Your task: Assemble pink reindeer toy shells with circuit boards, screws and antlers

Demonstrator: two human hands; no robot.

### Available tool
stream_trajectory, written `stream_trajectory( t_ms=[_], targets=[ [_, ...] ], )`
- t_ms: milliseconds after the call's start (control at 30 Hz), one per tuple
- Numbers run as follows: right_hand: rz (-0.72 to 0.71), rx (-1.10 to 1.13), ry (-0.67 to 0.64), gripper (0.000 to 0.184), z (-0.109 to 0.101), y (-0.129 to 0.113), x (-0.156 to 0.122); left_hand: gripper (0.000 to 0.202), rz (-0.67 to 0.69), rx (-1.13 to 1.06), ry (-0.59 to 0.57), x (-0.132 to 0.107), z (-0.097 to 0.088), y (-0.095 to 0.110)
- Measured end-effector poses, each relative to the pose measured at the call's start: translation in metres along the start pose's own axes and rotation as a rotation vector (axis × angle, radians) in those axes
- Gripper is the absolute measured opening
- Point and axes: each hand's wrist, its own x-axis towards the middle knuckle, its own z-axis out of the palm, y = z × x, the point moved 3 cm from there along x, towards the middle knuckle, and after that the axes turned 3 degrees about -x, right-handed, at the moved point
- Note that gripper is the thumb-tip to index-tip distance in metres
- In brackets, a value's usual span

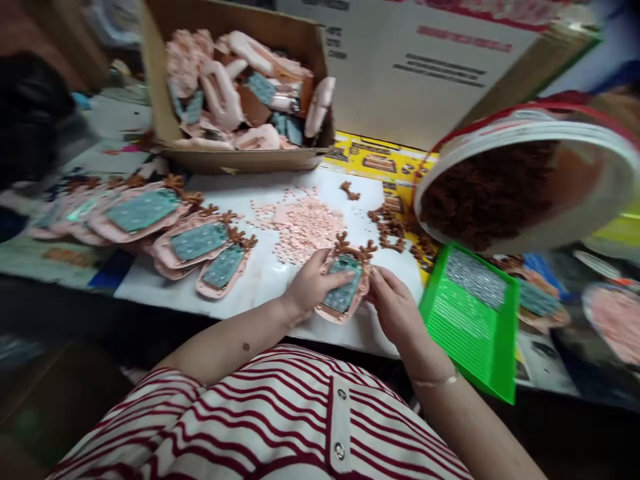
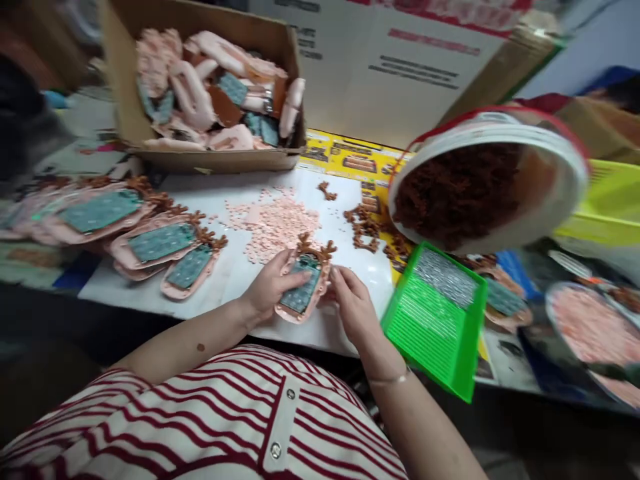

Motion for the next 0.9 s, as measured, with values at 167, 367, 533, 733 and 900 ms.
stream_trajectory(
  t_ms=[167, 367, 533, 733, 900],
  targets=[
    [0.042, -0.149, -0.027, 0.055, -0.010, 0.030, -0.012, 0.048, 0.342, 0.561, 0.071, -0.017, -0.021, 0.054],
    [0.085, -0.229, -0.065, 0.063, -0.005, 0.025, -0.016, 0.036, 0.549, 1.681, 0.512, -0.067, -0.060, 0.140],
    [0.072, -0.262, -0.366, 0.070, 0.057, 0.006, -0.021, 0.033, 0.560, 1.909, 0.759, -0.083, -0.084, 0.157],
    [0.002, -0.275, -0.446, 0.097, 0.137, -0.006, -0.016, 0.041, 0.502, 1.899, 0.966, -0.090, -0.110, 0.177],
    [0.265, -0.067, -0.417, 0.102, 0.178, -0.009, -0.019, 0.068, 0.371, 1.876, 0.907, -0.093, -0.118, 0.196]
  ],
)
